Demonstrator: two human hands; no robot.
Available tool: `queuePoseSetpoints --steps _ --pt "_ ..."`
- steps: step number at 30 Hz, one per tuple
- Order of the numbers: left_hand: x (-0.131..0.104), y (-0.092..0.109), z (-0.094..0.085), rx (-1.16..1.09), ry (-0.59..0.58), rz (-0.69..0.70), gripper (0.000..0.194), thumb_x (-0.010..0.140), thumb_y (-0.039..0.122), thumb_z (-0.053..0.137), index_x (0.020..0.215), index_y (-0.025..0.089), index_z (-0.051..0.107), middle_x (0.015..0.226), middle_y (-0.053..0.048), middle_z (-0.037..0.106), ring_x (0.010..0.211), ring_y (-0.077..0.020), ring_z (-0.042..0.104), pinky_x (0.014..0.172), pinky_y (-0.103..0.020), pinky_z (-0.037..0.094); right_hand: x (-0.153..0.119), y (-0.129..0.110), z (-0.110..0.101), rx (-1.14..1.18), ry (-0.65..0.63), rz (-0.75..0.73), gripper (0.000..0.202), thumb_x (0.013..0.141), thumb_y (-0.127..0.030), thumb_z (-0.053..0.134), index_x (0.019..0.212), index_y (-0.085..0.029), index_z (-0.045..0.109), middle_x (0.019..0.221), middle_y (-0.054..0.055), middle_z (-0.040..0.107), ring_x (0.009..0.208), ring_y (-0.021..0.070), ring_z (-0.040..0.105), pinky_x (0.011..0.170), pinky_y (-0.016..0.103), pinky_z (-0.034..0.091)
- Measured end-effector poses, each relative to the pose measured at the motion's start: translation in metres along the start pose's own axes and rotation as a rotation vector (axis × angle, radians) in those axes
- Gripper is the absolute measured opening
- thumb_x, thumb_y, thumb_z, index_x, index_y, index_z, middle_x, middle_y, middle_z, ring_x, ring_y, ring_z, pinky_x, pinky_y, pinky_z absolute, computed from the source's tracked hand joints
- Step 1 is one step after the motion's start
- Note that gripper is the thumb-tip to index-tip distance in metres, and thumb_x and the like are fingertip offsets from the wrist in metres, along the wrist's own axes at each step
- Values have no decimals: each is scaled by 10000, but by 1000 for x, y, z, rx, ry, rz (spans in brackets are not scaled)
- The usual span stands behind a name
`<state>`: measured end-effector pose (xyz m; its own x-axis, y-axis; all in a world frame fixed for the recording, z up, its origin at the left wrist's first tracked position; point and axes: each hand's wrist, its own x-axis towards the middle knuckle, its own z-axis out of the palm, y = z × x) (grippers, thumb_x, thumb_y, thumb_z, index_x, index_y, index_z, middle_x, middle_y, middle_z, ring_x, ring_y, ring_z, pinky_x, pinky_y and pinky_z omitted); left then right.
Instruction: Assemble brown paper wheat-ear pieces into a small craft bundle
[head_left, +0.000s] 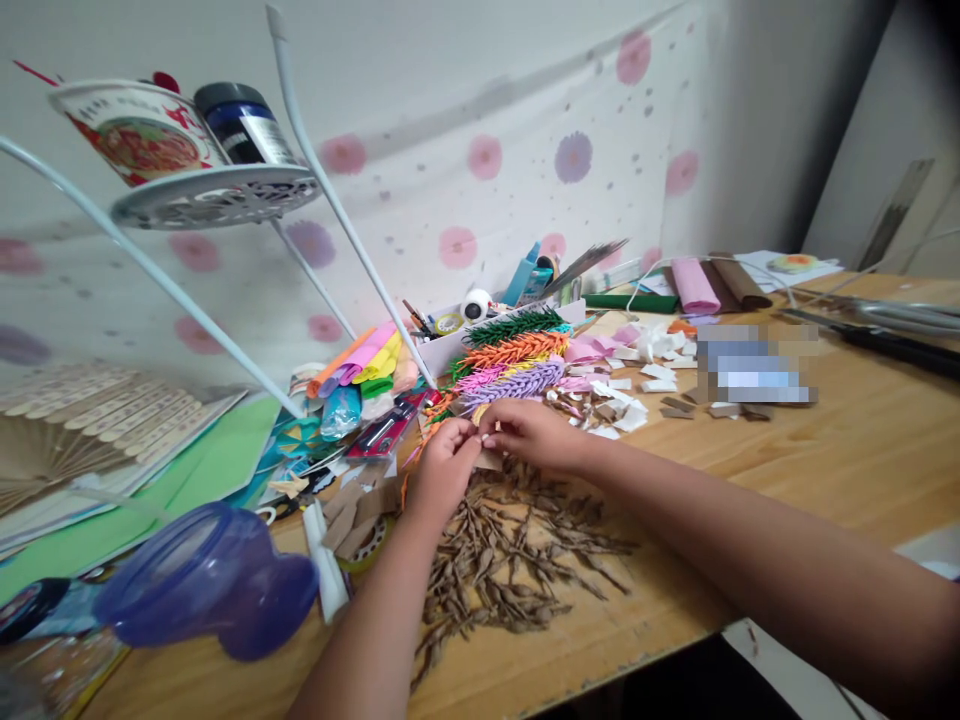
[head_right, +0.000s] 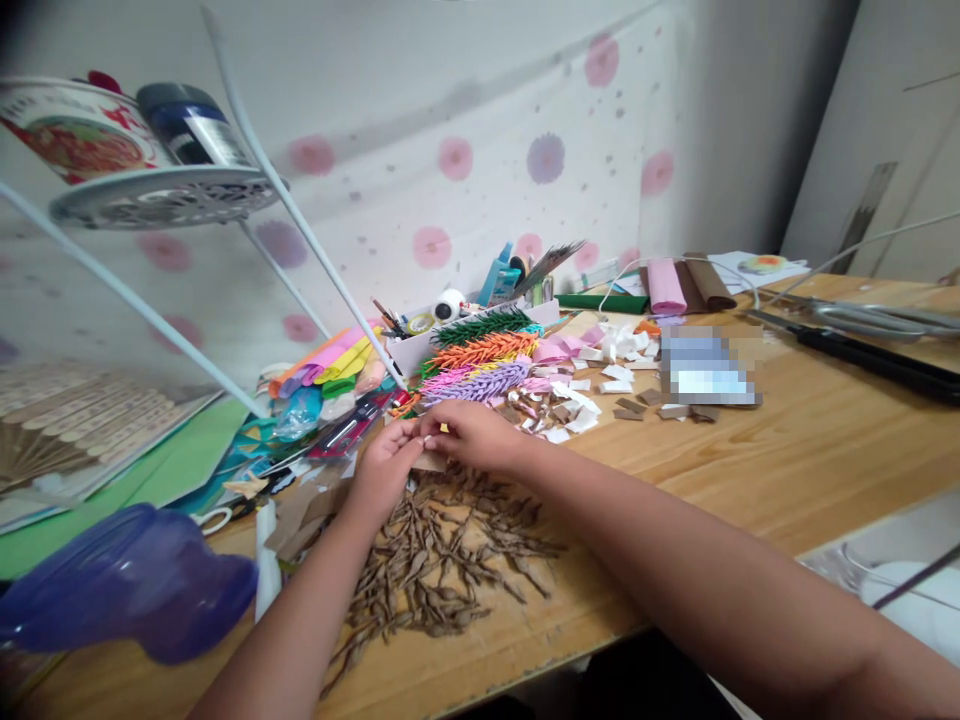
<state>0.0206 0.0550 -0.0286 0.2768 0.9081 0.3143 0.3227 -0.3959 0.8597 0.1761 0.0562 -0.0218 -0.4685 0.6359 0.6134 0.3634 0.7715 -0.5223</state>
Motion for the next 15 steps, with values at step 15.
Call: queuePoseSetpoints --steps 15 --pt "-3 5 -3 -22 -104 18 46 677 182 466 685 154 501 630 31 480 607 -96 443 575 -200 342 1 -2 -3 176 -61 164 160 665 -226 600 770 -137 521 674 -16 507 580 75 419 525 183 327"
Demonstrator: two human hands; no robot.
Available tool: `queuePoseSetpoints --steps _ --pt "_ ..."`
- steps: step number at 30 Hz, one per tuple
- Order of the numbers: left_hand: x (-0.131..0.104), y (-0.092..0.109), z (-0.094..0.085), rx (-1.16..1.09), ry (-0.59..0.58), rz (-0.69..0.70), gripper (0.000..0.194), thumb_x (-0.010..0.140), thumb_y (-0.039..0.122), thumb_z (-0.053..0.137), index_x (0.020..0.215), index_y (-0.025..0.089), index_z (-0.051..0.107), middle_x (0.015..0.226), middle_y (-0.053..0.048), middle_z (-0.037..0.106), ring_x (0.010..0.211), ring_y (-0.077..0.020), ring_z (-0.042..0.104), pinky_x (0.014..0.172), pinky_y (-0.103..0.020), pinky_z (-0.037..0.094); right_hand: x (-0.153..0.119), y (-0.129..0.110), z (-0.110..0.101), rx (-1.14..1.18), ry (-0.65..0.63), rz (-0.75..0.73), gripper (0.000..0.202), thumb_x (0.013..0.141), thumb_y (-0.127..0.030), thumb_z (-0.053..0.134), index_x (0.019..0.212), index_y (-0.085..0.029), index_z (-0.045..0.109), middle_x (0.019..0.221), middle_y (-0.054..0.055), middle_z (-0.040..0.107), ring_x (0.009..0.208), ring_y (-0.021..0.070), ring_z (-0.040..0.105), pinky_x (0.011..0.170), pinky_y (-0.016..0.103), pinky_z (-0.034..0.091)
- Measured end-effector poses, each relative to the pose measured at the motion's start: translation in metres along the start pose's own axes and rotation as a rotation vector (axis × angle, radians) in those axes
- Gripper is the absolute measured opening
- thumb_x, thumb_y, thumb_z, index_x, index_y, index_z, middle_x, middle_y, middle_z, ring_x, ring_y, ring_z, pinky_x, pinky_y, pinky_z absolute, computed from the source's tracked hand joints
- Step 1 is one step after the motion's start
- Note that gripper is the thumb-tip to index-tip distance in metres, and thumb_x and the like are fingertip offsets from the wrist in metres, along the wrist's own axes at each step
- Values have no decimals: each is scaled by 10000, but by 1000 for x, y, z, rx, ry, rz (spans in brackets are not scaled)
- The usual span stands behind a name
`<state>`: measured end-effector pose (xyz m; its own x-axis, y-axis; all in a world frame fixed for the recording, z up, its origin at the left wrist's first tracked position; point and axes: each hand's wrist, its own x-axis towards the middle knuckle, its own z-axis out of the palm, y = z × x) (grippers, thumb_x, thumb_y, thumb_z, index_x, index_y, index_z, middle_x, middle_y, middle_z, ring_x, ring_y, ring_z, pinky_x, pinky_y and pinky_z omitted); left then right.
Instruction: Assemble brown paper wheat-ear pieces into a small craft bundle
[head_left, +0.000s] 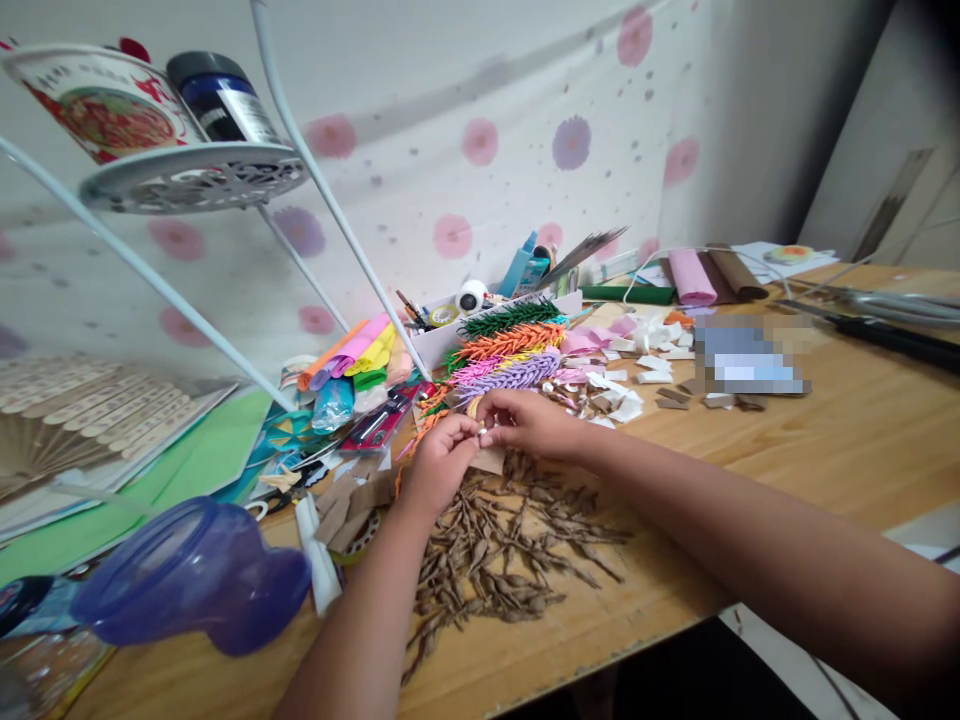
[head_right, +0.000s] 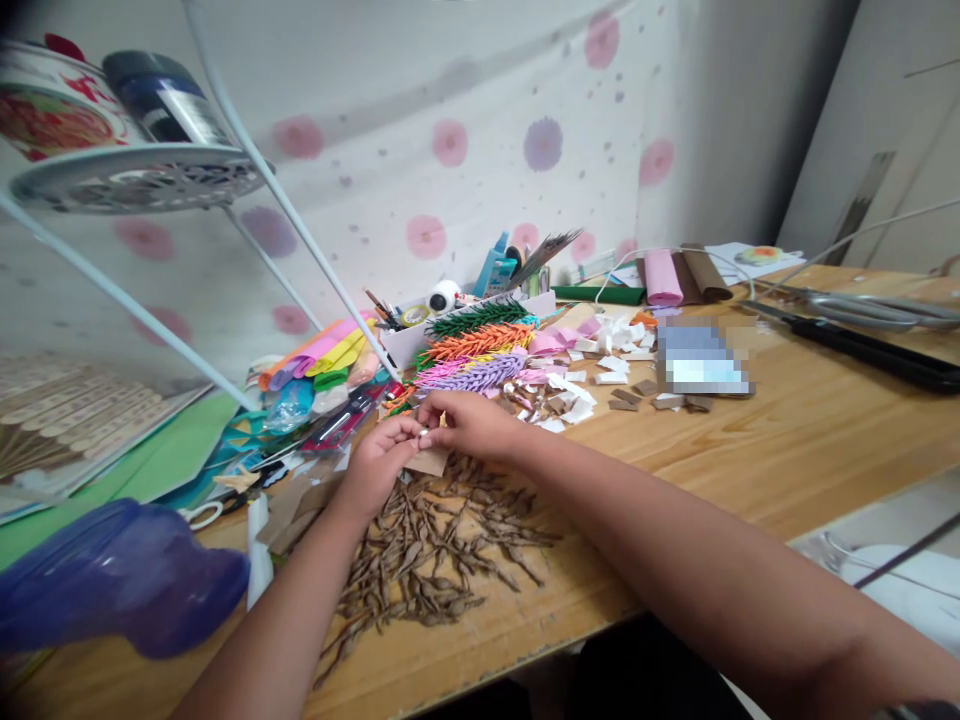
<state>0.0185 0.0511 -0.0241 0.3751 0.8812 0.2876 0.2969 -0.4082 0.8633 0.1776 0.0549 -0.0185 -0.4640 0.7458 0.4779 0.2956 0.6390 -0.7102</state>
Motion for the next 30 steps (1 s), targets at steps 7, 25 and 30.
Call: queuePoseSetpoints --steps 7,25,30 --pt "-1 -1 -1 -16 -15 -13 78 687 201 471 732 159 519 685 18 520 671 -113 492 630 -216 372 -1 2 0 -103 49 -75 174 678 -270 591 769 -145 510 728 3 535 624 87 446 558 193 342" --pt "5 -4 -1 -88 -5 -66 163 707 301 485 660 151 526 626 23 525 619 -109 470 607 -213 359 -3 0 -1 -204 63 -112 112 709 -246 540 751 -143 520 719 17 554 629 94 471 568 195 358" --pt "4 -5 -2 3 41 -61 214 723 352 468 686 151 530 603 29 471 583 -104 427 565 -208 332 -2 0 0 -76 96 -110 73 735 -216 501 724 -147 522 732 22 558 677 101 489 628 215 386"
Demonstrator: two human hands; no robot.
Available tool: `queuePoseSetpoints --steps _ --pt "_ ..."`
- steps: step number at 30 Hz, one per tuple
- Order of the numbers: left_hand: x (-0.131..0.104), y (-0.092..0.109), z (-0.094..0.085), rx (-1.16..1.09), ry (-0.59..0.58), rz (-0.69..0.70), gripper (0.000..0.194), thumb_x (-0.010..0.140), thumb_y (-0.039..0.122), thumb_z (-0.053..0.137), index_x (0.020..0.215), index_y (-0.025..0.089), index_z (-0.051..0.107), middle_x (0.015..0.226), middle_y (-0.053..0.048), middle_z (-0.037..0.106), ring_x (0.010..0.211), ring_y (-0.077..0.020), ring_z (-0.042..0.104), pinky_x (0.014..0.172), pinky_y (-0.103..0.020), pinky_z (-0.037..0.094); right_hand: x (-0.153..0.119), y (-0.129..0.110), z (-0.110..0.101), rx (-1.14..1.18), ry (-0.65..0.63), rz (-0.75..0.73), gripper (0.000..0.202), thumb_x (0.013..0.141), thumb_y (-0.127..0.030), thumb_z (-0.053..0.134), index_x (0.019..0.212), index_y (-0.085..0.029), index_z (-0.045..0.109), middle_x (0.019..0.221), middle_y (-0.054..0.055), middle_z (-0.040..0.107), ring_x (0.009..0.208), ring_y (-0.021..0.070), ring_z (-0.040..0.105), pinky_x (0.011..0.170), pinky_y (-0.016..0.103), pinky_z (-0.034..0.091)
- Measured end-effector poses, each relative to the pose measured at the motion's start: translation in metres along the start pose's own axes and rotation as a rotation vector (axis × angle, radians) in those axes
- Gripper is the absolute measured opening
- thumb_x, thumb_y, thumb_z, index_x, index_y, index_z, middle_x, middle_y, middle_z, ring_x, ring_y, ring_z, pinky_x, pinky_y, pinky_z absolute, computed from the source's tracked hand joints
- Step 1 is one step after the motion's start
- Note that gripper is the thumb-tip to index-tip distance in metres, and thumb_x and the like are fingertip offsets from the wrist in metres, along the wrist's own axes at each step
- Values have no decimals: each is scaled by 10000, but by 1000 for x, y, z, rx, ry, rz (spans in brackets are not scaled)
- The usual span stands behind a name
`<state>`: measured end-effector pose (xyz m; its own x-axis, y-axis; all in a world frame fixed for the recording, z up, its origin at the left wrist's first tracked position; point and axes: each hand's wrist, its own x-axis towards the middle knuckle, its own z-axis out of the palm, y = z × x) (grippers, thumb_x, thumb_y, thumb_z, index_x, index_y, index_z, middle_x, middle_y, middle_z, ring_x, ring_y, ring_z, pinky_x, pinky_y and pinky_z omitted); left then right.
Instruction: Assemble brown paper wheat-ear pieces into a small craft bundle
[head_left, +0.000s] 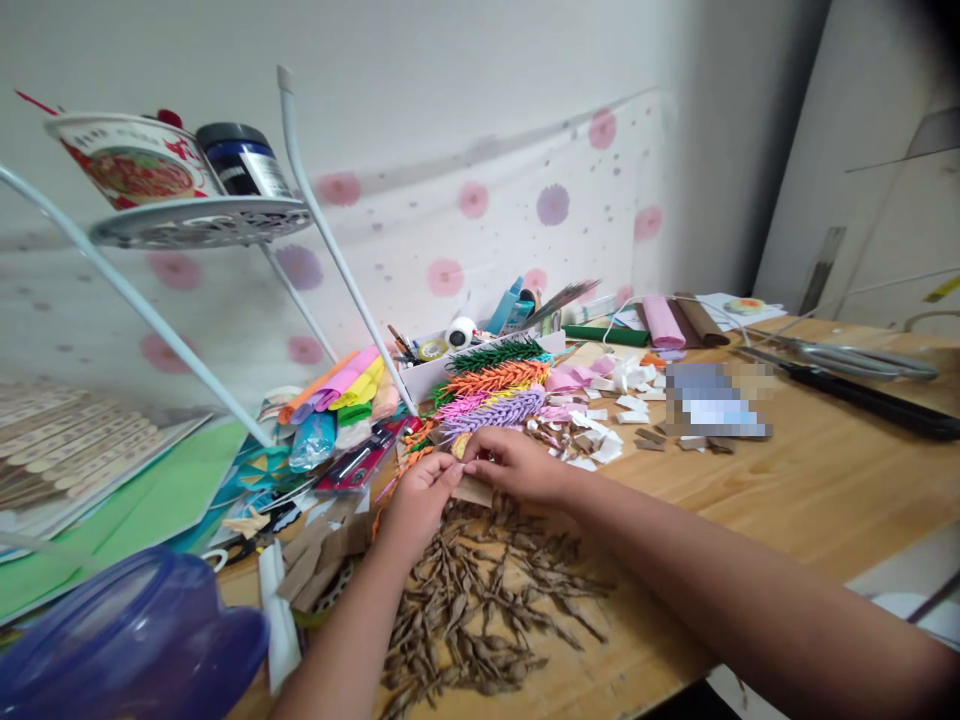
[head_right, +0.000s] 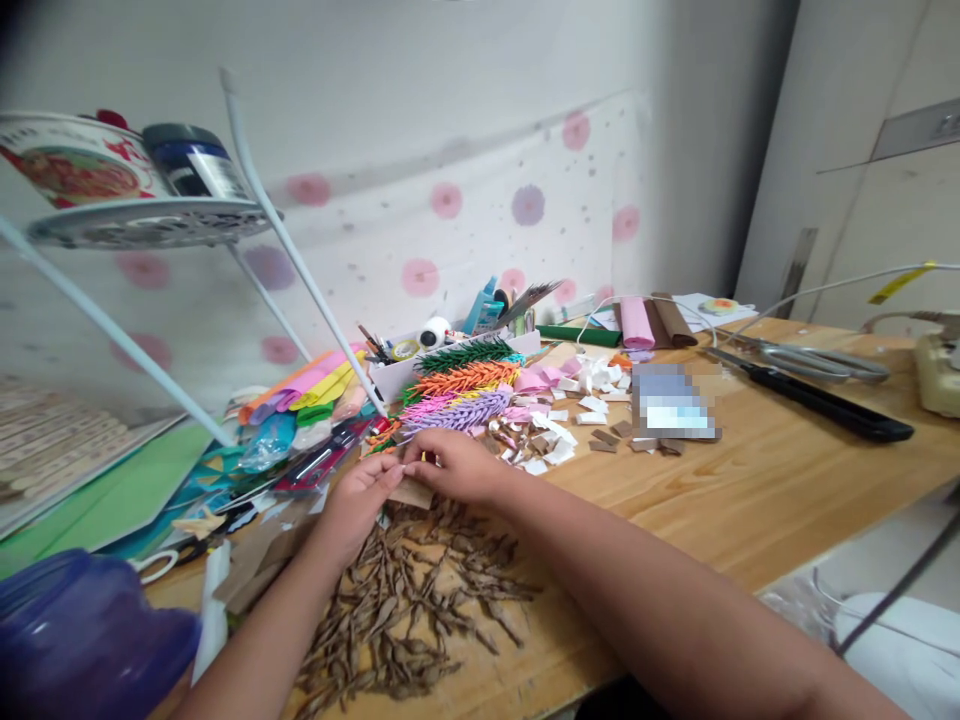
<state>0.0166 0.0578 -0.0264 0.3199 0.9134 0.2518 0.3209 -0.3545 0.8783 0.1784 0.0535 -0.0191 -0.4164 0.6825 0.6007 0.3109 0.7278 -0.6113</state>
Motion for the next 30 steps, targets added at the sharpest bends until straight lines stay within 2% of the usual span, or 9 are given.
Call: queuePoseSetpoints --steps 6,10,19,26,30 --pt "-1 2 -1 70 4 -28 278 730 398 453 678 142 548 595 15 491 599 -124 459 557 -220 346 1 0 2 78 8 85 65 737 -192 488 693 -149 508 701 8 539 646 91 470 592 203 374" --pt "0 0 -2 109 8 -40 276 734 393 443 690 143 553 617 7 510 631 -136 473 577 -229 353 1 0 4 38 -4 75 56 738 -192 480 710 -150 504 694 0 520 637 87 454 588 198 363" --pt "-1 6 0 141 -19 -35 220 722 351 449 634 160 512 546 42 403 547 -101 394 528 -207 324 1 5 6 40 43 177 37 719 -161 478 727 -150 512 670 -14 519 610 78 446 560 185 348" --pt "-5 13 2 233 74 20 200 732 325 432 622 169 491 532 44 399 523 -99 389 511 -205 323 1 1 7 131 70 214 34 696 -167 485 702 -144 510 604 -27 485 539 65 410 497 175 329" --pt "-7 16 4 252 88 43 191 732 301 425 603 172 481 537 42 411 532 -101 398 516 -204 325 0 -2 7 110 86 175 29 670 -125 485 671 -147 504 598 -32 481 530 57 398 486 167 316"
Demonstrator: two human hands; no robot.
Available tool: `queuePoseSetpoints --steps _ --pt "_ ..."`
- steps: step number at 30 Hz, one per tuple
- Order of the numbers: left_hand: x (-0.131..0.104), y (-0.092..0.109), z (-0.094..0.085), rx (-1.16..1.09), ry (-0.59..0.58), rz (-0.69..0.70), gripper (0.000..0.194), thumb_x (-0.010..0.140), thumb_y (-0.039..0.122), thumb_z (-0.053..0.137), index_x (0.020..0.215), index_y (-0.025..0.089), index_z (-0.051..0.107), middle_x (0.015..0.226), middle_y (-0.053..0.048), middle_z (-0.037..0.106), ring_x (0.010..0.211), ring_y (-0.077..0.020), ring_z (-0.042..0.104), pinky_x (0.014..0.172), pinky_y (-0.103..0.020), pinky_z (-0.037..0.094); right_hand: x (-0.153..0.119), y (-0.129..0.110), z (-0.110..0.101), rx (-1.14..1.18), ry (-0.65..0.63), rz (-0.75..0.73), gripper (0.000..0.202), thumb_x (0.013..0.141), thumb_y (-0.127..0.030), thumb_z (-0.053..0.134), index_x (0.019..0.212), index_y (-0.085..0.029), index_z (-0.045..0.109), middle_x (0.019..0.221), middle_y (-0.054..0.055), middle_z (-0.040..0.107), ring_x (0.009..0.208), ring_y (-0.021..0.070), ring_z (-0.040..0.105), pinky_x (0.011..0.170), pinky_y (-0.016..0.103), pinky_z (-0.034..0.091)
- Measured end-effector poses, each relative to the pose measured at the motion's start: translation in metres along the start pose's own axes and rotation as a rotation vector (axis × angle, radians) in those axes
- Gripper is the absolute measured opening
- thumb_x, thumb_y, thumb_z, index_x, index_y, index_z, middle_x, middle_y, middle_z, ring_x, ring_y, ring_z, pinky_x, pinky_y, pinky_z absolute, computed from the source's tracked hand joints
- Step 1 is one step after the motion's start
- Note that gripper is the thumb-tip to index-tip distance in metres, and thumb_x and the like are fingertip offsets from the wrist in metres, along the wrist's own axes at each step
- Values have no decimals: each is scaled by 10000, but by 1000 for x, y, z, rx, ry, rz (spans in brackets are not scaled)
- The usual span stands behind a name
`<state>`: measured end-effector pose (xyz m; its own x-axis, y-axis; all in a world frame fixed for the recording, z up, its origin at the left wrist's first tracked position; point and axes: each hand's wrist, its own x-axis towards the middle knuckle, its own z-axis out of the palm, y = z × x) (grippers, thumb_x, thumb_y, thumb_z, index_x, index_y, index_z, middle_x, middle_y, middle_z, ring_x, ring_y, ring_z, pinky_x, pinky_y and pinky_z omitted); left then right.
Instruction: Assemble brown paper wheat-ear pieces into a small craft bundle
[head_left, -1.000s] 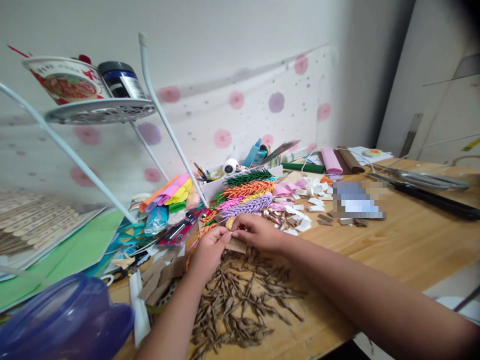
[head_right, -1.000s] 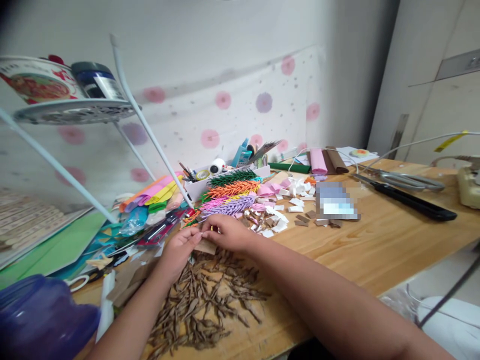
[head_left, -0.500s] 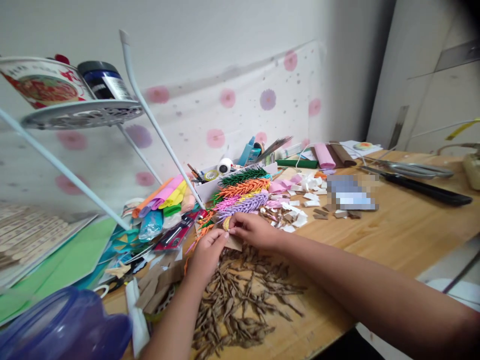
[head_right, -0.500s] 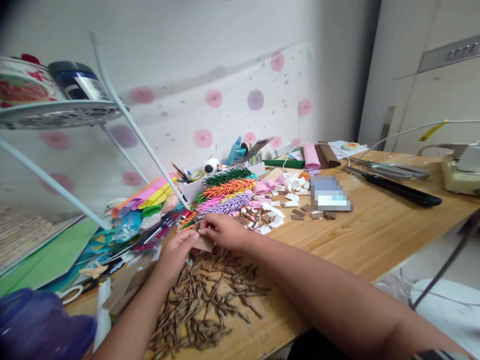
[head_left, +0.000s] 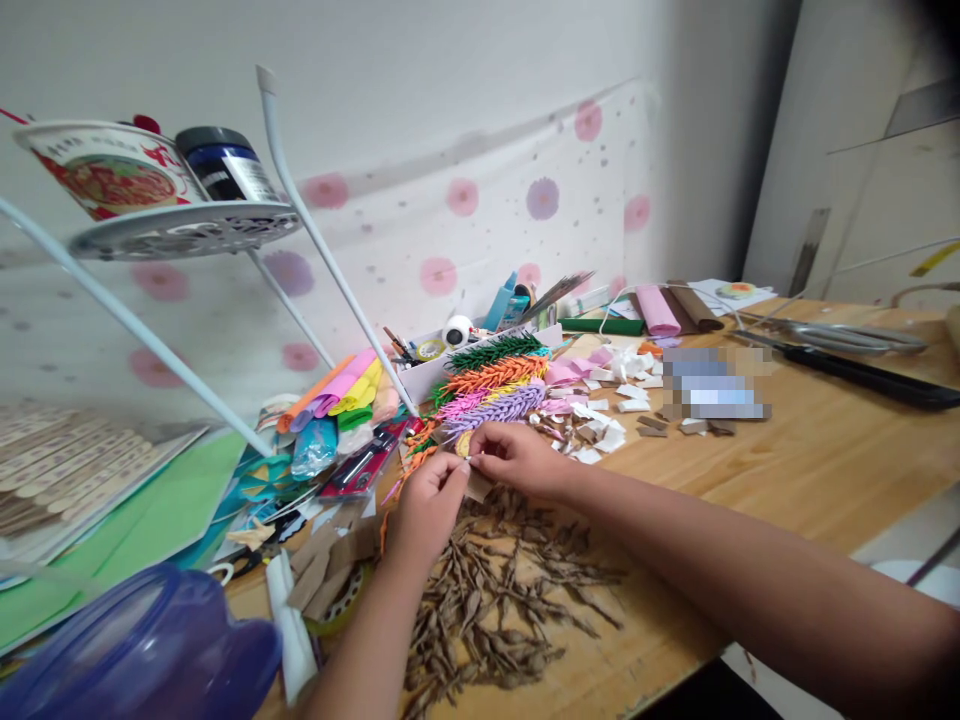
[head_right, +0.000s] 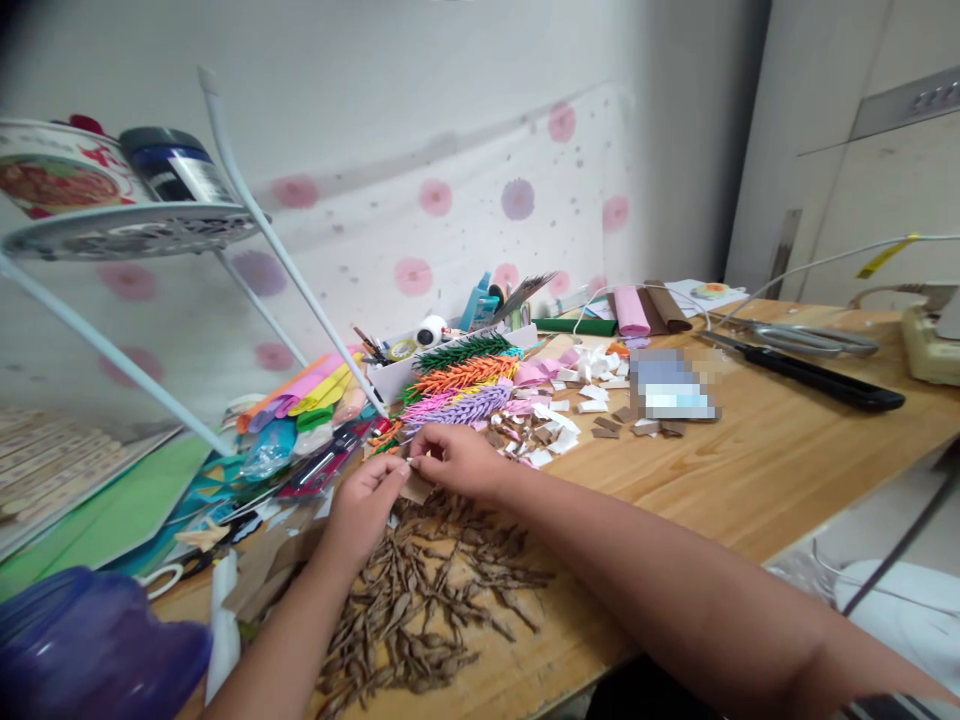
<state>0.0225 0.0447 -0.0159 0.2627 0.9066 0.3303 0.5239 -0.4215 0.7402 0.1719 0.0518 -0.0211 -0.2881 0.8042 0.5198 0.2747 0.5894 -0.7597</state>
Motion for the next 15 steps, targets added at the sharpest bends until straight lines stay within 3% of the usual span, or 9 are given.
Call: queuePoseSetpoints --steps 8,15 --pt "0 -3 -1 32 -10 -4 173 726 289 423 609 176 482 529 45 409 527 -104 398 520 -207 315 0 2 -1 3 -53 -77 53 651 -96 493 661 -149 497 585 -43 457 515 49 381 480 160 308" --pt "-1 0 0 59 -19 -2 170 716 294 430 612 176 494 517 45 415 511 -104 404 506 -207 317 1 5 -4 180 -166 52 60 665 -162 531 686 -142 478 595 -47 431 541 52 382 495 166 312"
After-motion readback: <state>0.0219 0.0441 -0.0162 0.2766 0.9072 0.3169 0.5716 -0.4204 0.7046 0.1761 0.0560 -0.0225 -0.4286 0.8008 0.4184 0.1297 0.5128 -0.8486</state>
